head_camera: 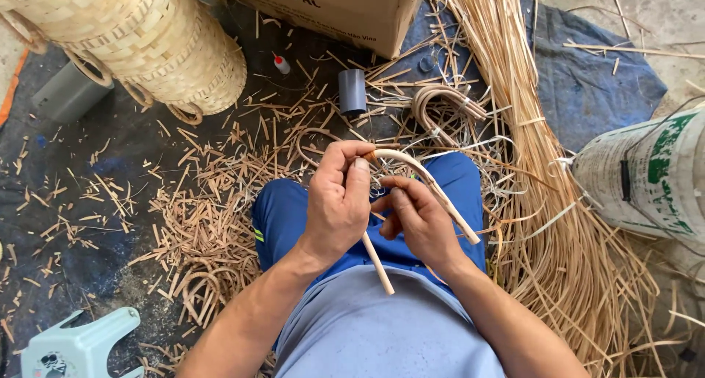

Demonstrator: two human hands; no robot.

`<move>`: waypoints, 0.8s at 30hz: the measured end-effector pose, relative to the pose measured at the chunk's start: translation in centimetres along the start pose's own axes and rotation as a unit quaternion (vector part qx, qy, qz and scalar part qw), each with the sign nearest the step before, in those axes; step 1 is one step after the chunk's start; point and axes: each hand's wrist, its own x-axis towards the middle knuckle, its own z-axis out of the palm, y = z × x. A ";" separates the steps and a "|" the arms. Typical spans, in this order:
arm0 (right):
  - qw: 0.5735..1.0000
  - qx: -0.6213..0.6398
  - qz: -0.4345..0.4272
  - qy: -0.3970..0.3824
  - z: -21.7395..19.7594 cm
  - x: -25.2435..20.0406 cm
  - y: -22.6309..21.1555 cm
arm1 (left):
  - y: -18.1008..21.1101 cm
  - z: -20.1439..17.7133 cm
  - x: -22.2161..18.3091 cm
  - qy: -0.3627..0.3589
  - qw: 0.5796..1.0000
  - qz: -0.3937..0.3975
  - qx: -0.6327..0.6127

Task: The person sits on the floor of a rattan workshop and binds thin rattan strips tightly around a bent wooden handle frame, wrapping the strip repeatedly along the curve. They cut a strip with scissors, pull new strips from a bucket of material, and continue wrapping and tightening the binding by hand.

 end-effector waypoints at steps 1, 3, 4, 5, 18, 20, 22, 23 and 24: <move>0.998 -0.031 -0.056 0.026 -0.2 0.0 0.4 | -0.2 0.0 0.0 0.007 0.999 0.021 0.025; 0.990 -0.067 -0.112 0.047 0.4 -0.6 -0.2 | -1.2 -0.1 0.3 0.018 0.998 0.044 0.048; 0.957 -0.182 -0.193 0.116 1.1 -1.2 -1.1 | -2.0 -0.2 0.4 0.025 0.999 0.023 0.025; 0.899 -0.292 -0.271 0.180 1.8 -1.6 -2.1 | -2.8 -0.2 0.7 0.034 0.999 0.004 0.001; 0.959 -0.129 -0.245 -0.058 -1.5 -1.8 -1.4 | -0.6 -0.1 1.2 0.022 0.979 -0.097 -0.181; 0.969 -0.179 -0.171 -0.024 -3.6 -0.2 0.8 | 0.4 -0.3 0.7 -0.007 0.976 -0.124 -0.179; 0.967 -0.190 -0.168 0.002 -5.1 2.9 0.6 | 0.7 0.0 -0.4 -0.034 0.975 -0.148 -0.165; 0.964 -0.206 -0.166 0.026 -6.2 4.2 0.6 | 0.9 0.4 -0.9 -0.059 0.972 -0.170 -0.153; 0.965 -0.202 -0.161 0.037 -6.3 5.1 -1.2 | 0.5 0.6 -1.4 -0.069 0.970 -0.178 -0.152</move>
